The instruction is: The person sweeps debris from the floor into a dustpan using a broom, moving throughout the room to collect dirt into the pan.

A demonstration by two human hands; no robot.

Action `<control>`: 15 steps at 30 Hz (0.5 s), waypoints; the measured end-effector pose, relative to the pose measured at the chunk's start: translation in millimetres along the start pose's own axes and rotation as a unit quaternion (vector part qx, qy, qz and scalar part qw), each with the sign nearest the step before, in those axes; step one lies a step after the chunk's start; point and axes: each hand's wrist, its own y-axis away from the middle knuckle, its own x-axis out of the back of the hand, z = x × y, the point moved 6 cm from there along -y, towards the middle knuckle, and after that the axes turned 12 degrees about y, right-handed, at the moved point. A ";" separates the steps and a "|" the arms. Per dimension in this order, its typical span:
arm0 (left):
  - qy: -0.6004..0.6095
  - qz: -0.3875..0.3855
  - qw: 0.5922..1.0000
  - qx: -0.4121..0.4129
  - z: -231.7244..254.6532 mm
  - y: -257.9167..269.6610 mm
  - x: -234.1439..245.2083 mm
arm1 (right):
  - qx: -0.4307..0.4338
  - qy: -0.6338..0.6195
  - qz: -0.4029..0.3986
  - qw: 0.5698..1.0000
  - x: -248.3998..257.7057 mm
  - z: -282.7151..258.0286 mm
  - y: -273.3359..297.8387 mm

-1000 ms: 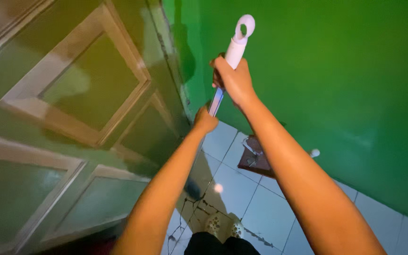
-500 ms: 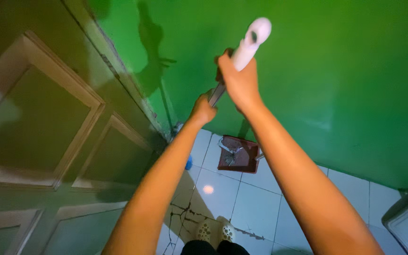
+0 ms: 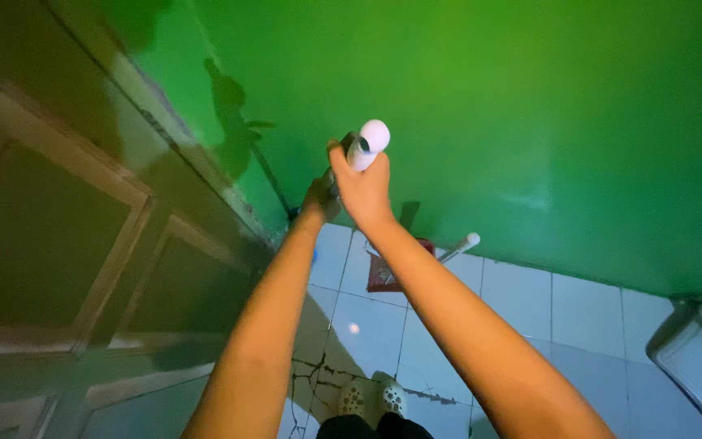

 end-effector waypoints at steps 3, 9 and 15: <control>0.023 -0.011 0.996 -0.085 -24.4 -9.7 -32.6 | -0.017 0.016 0.029 0.999 14.9 0.8 6.3; 0.328 -0.126 0.928 -0.122 -1.2 -20.9 -84.2 | -0.035 0.053 0.092 0.994 45.5 -24.5 1.4; 0.107 -0.114 0.971 -0.183 44.3 -0.5 -54.5 | -0.036 0.106 0.083 0.990 49.4 -67.9 -7.5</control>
